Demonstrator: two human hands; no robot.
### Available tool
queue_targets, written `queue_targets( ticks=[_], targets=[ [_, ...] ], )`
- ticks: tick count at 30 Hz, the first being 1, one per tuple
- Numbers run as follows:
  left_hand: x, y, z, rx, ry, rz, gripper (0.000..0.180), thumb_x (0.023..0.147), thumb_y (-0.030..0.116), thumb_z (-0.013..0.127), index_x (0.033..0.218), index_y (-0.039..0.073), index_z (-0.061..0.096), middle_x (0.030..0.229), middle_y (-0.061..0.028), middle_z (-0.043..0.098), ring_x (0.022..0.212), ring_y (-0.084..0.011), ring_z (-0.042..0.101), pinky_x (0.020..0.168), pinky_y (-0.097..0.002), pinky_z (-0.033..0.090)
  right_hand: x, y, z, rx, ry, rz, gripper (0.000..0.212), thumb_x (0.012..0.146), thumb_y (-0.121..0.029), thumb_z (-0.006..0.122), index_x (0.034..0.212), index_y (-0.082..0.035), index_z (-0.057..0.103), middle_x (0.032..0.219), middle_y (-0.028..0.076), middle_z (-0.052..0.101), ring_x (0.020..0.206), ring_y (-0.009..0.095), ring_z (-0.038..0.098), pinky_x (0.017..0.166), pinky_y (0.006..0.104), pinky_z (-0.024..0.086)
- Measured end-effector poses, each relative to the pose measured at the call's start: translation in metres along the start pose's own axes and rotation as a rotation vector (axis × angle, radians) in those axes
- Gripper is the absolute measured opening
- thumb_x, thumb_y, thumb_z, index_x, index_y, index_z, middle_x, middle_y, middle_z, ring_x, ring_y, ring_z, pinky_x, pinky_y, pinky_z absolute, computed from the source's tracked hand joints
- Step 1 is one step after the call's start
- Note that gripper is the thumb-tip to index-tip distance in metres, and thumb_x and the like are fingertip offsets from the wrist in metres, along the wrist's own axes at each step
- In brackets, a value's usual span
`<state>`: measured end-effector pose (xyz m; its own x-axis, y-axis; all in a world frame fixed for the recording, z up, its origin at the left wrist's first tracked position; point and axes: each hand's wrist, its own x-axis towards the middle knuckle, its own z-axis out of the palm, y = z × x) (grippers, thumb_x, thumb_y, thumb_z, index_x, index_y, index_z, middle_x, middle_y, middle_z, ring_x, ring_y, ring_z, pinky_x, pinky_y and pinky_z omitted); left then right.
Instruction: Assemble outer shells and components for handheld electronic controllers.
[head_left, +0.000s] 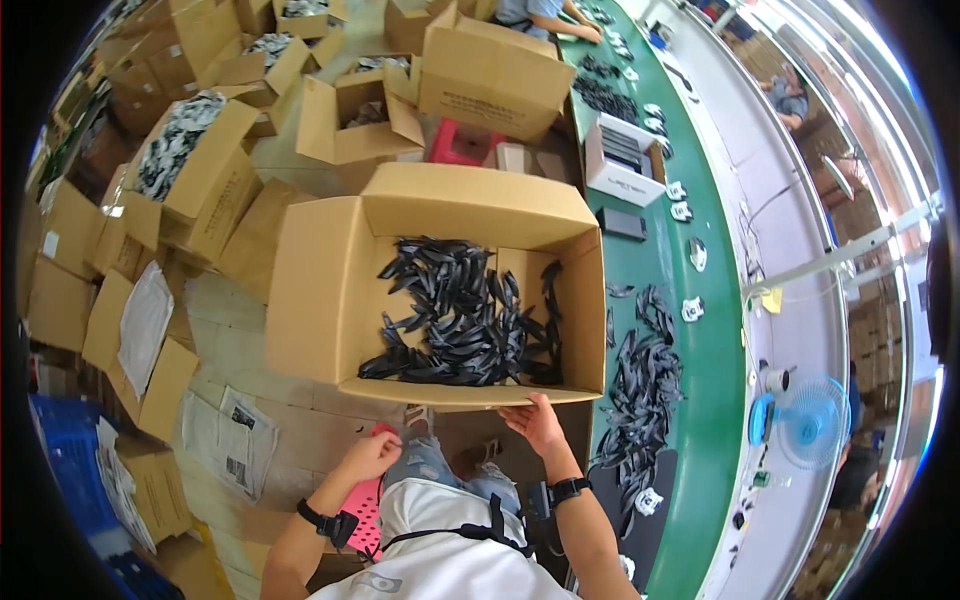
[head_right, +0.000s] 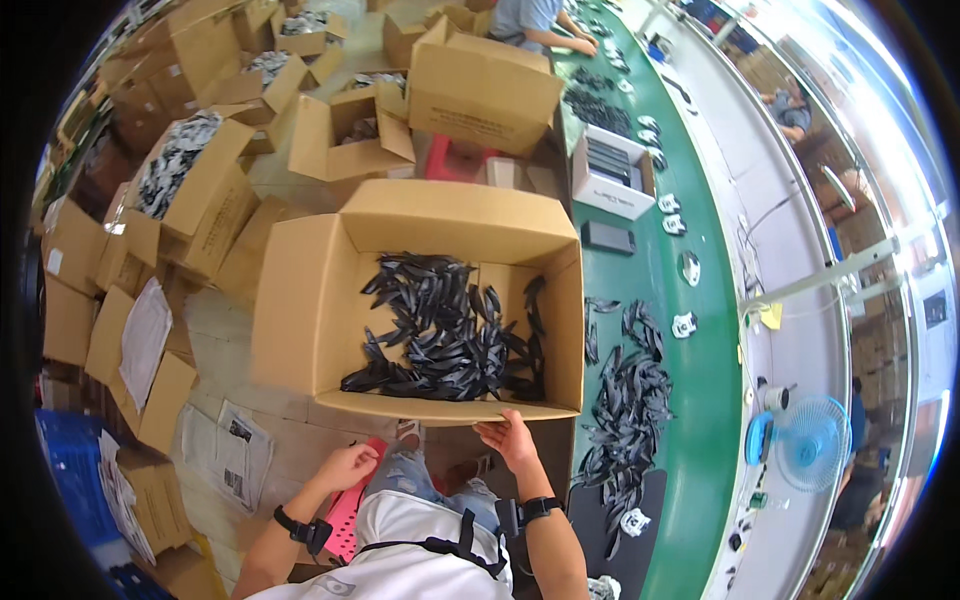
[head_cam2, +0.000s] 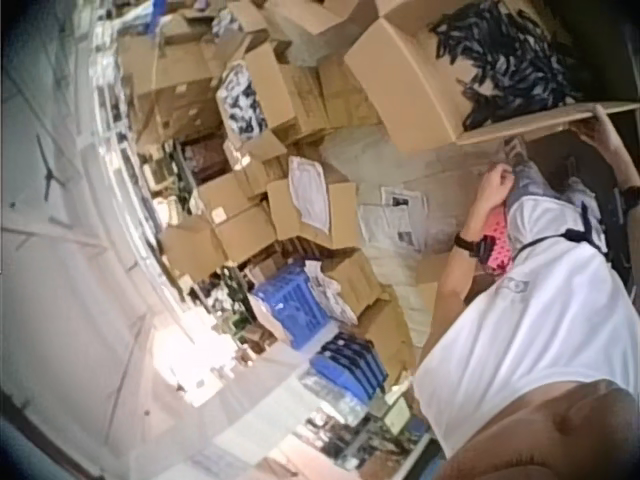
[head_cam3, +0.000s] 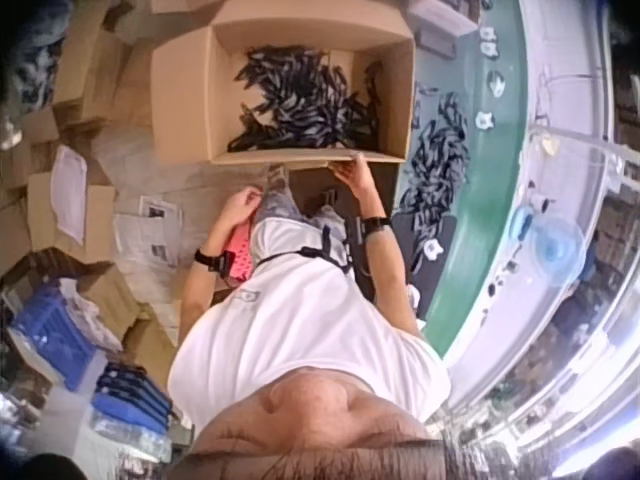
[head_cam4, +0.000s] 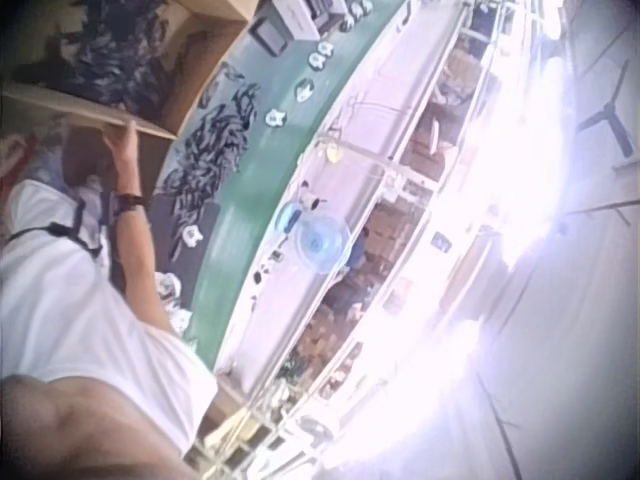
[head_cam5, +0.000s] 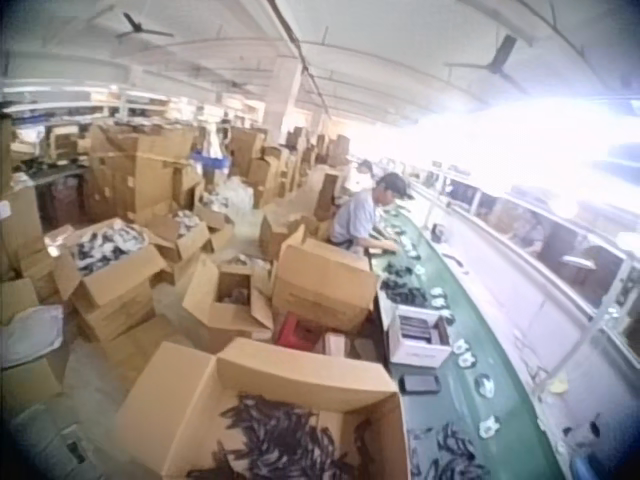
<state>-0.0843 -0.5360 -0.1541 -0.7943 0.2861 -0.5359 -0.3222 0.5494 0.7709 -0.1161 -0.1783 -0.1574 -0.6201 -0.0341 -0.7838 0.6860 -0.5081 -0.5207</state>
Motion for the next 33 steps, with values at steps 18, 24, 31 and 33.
queue_targets(
  ticks=[18,24,31,33],
  targets=[
    [0.239,-0.001,-0.045,0.438,-0.153,-0.350,0.051,0.071,0.029,0.066,0.114,0.002,0.062,0.122,-0.0223,0.058,0.116,-0.0335,0.053,0.098,-0.0355,0.043,0.154,-0.121,-0.002,-1.097,0.588,-0.133,0.085,0.073,-0.054,0.063,0.138,-0.004,0.039,0.131,0.030,0.046,0.123,0.040,0.045,0.103,0.0404,0.038],
    [0.225,0.032,-0.027,0.423,-0.113,-0.579,0.096,0.072,0.040,0.066,0.142,-0.007,0.018,0.139,-0.0330,0.035,0.130,-0.0396,0.037,0.106,-0.0405,0.035,0.156,-0.072,0.074,-1.268,0.633,0.142,0.109,0.068,-0.065,0.063,0.148,-0.014,0.008,0.147,0.033,0.015,0.130,0.042,0.037,0.103,0.0488,0.035],
    [0.231,0.085,0.004,-0.373,-0.050,-0.630,0.094,0.075,0.051,0.066,0.144,0.008,0.021,0.141,-0.0220,0.038,0.121,-0.0376,0.047,0.089,-0.0576,0.043,0.157,-0.057,0.076,-1.102,0.259,0.048,0.100,0.069,-0.068,0.063,0.143,-0.009,0.032,0.141,0.027,0.037,0.132,0.038,0.036,0.105,0.0412,0.034],
    [0.233,0.076,0.000,-0.747,-0.369,-0.660,0.086,0.075,0.064,0.062,0.141,0.015,0.035,0.138,-0.0148,0.045,0.122,-0.0331,0.047,0.091,-0.0632,0.036,0.138,-0.058,0.082,-0.641,0.111,0.257,0.098,0.070,-0.066,0.065,0.143,-0.007,0.033,0.138,0.021,0.044,0.129,0.032,0.040,0.104,0.0388,0.035]
  ],
)
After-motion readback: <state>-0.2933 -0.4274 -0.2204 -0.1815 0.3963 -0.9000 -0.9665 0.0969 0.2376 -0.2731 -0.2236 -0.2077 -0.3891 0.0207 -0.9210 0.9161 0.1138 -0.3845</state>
